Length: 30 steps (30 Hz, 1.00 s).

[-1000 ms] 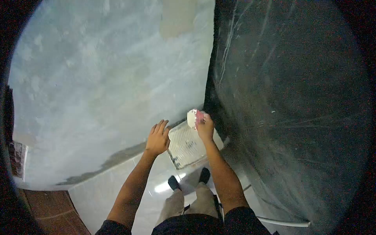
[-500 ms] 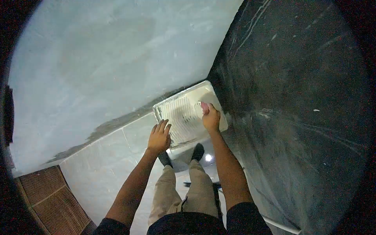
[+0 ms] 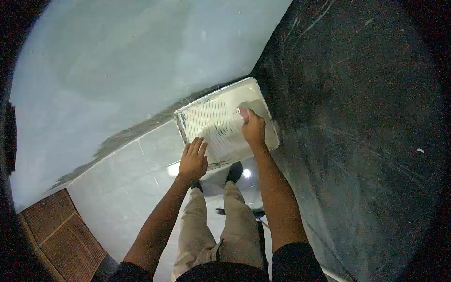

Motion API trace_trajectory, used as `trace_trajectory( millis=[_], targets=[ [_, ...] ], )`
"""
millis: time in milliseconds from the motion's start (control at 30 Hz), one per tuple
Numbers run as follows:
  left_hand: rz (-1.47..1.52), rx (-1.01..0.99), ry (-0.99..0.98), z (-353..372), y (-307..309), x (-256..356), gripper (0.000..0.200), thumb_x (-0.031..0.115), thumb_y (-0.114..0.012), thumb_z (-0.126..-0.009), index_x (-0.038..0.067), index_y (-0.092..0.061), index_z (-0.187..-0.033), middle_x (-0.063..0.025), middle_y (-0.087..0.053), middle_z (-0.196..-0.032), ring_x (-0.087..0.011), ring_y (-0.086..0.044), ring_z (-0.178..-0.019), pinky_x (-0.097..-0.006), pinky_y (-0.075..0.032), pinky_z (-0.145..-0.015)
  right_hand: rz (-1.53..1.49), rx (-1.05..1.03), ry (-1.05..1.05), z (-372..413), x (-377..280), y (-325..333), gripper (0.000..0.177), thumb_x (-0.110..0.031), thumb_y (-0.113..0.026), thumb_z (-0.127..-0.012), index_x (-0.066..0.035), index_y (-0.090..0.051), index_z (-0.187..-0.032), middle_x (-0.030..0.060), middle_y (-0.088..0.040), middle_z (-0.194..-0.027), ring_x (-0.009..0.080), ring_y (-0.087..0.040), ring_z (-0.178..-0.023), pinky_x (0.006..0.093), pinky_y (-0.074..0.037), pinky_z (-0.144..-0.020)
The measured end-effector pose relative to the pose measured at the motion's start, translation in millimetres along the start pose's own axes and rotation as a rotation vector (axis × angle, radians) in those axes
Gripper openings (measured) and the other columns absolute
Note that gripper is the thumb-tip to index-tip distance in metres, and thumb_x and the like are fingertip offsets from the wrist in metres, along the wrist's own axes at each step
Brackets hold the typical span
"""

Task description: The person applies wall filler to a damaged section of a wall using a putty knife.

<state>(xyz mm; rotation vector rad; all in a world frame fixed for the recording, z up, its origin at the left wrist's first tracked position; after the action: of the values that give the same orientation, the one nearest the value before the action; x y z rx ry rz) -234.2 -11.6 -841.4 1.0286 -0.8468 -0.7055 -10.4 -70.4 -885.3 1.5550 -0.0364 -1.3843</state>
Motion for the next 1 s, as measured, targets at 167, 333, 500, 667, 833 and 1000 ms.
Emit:
trace_trajectory(
  millis=[167, 333, 500, 667, 833, 1000],
  targets=[
    [0.04, 0.005, -0.008, -2, -5, 6, 0.048, 0.014, -0.051, -0.084, 0.0, -0.045, -0.13, -0.018, -0.037, -0.143, -0.0332, -0.03, -0.136, -0.049, -0.027, -0.11, -0.028, 0.076, 0.078, -3, 6, 3, 0.028, -0.006, -0.063, -0.082, 0.004, -0.062, -0.109, 0.0278, -0.064, -0.084, 0.0422, -0.065, -0.078, 0.0439, -0.051, -0.068],
    [0.041, 0.0, -0.02, -1, -8, 6, 0.049, 0.015, -0.051, -0.084, 0.0, -0.044, -0.13, -0.0184, -0.036, -0.143, -0.0336, -0.03, -0.136, -0.0493, -0.027, -0.11, -0.017, 0.09, 0.095, -2, 4, 4, 0.03, -0.006, -0.062, -0.083, 0.004, -0.061, -0.111, 0.027, -0.065, -0.087, 0.0426, -0.064, -0.081, 0.0442, -0.051, -0.072],
    [0.038, -0.001, -0.03, 3, -10, 4, 0.049, 0.015, -0.052, -0.084, 0.0, -0.044, -0.131, -0.0184, -0.036, -0.143, -0.0338, -0.031, -0.136, -0.0496, -0.027, -0.11, 0.012, 0.102, 0.114, -1, -5, 10, 0.031, -0.001, -0.06, -0.079, 0.005, -0.062, -0.109, 0.028, -0.064, -0.092, 0.0409, -0.064, -0.086, 0.0441, -0.051, -0.077],
    [0.048, -0.006, -0.02, 9, -14, 2, 0.049, 0.014, -0.054, -0.084, 0.0, -0.044, -0.13, -0.018, -0.036, -0.143, -0.0339, -0.03, -0.136, -0.0493, -0.027, -0.11, 0.122, 0.051, 0.074, -7, -3, 7, 0.031, -0.002, -0.06, -0.078, 0.005, -0.062, -0.108, 0.0276, -0.064, -0.088, 0.0416, -0.064, -0.082, 0.0455, -0.051, -0.075],
    [0.043, -0.041, -0.011, 17, -19, -2, 0.05, 0.014, -0.055, -0.083, 0.0, -0.044, -0.13, -0.0178, -0.036, -0.143, -0.0339, -0.029, -0.137, -0.049, -0.026, -0.111, 0.079, 0.065, 0.094, -3, 6, 3, 0.03, -0.002, -0.06, -0.078, 0.006, -0.063, -0.107, 0.0274, -0.064, -0.085, 0.0422, -0.064, -0.08, 0.0459, -0.051, -0.074],
    [0.046, -0.066, -0.006, 24, -27, -4, 0.052, 0.014, -0.055, -0.083, 0.0, -0.043, -0.131, -0.0177, -0.035, -0.144, -0.0335, -0.028, -0.137, -0.0485, -0.025, -0.112, 0.019, 0.027, 0.073, 7, 17, -5, 0.03, -0.003, -0.061, -0.078, 0.005, -0.063, -0.106, 0.0274, -0.064, -0.083, 0.0423, -0.064, -0.079, 0.0457, -0.05, -0.072]
  ],
)
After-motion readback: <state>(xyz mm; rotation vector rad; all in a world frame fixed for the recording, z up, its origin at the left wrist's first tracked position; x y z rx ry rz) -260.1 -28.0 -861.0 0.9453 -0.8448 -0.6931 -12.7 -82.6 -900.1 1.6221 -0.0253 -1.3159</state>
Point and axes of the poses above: each hand's wrist, its own z-axis away from the middle knuckle, its own y-axis out of the back of the hand, x = y × z, the point moved 10 cm from there along -z, towards the middle knuckle
